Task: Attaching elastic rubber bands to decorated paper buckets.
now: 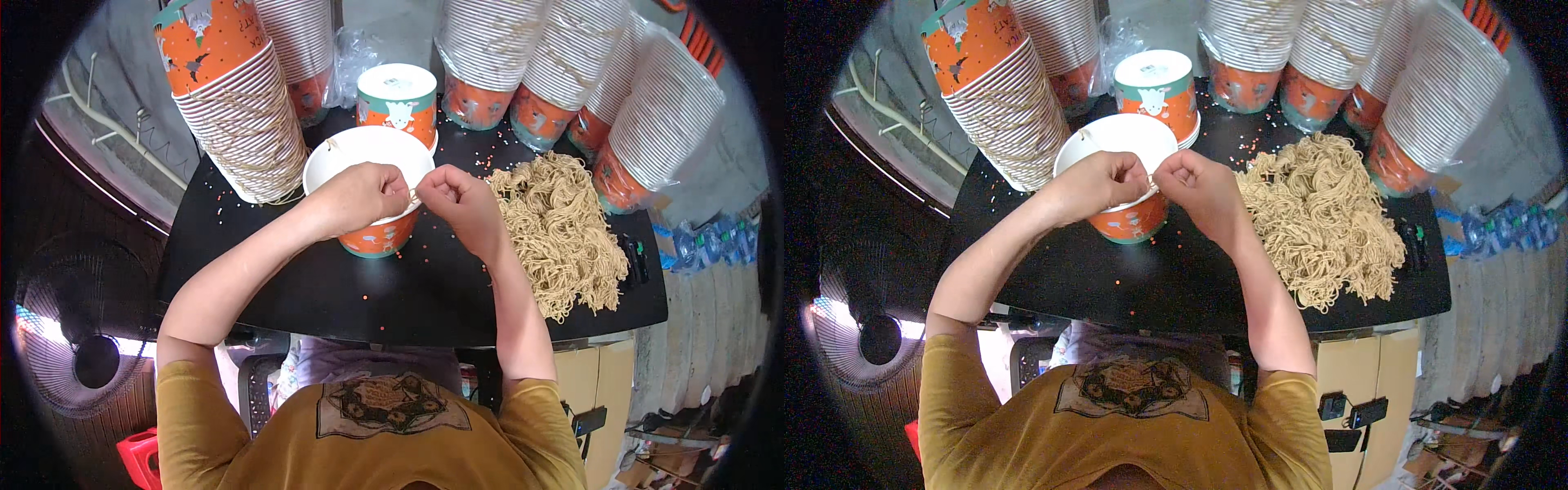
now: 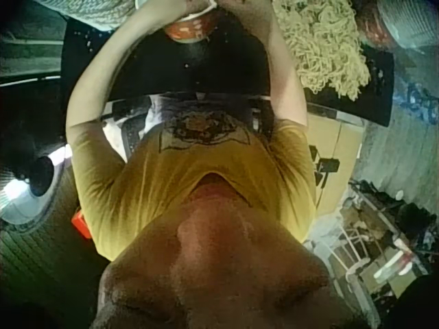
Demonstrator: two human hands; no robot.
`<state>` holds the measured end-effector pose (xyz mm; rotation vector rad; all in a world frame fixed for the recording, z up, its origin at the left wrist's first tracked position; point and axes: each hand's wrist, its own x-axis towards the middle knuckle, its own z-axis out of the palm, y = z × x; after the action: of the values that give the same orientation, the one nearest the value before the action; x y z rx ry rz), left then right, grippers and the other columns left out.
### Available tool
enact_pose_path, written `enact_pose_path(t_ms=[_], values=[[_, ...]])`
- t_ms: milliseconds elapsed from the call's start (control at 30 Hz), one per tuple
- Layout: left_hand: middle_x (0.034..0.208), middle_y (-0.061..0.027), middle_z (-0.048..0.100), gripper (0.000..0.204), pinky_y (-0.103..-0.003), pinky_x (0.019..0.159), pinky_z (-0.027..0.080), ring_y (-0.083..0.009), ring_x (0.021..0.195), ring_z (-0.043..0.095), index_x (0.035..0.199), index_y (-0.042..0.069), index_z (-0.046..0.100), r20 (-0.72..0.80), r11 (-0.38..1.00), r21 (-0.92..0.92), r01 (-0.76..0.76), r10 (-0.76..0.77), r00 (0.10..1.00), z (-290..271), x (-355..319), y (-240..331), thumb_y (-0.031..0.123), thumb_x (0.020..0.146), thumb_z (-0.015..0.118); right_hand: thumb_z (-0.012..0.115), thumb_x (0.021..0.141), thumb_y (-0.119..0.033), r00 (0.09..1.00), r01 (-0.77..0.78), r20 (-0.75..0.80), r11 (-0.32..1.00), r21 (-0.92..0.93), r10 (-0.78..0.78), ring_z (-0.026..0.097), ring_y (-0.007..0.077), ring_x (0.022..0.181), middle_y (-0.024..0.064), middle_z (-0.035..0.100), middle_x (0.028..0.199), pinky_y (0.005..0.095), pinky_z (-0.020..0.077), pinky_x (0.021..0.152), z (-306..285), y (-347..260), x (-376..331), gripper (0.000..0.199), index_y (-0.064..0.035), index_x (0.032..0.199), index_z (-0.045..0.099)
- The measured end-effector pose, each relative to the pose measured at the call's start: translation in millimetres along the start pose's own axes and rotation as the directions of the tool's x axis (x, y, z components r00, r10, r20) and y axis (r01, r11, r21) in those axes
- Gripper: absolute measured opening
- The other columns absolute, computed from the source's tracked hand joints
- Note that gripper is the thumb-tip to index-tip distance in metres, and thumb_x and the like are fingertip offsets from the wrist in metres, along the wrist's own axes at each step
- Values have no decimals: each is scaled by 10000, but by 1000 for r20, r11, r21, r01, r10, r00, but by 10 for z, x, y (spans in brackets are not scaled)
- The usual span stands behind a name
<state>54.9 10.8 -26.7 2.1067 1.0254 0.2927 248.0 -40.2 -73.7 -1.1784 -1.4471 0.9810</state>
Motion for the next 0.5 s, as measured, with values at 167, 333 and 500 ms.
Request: enact_pose_path(t_ms=[167,333,500], values=[[716,-26,554,174,-275,627,428,-83,674,488,898,-5,572,-104,990,113,-79,91,990,10,-58,2,168,910,584,685,872,-162,1000,-1,7,1000,6,1,482,13,663,-49,608,754,190,411,588,0,6,3,161,-12,925,660],[696,-69,548,168,-284,629,435,-92,672,493,922,-7,553,-186,976,175,-128,160,969,14,-77,58,160,917,570,682,877,-147,999,-30,12,998,49,30,484,12,676,-48,613,769,186,415,602,3,-40,-15,139,-17,922,662],[721,-42,552,122,-275,653,440,-83,697,506,938,2,553,-209,984,77,-160,173,962,35,-84,101,123,926,563,684,876,-141,999,-30,12,999,34,30,487,15,679,-48,616,774,187,421,610,4,-25,-7,135,-15,920,662]])
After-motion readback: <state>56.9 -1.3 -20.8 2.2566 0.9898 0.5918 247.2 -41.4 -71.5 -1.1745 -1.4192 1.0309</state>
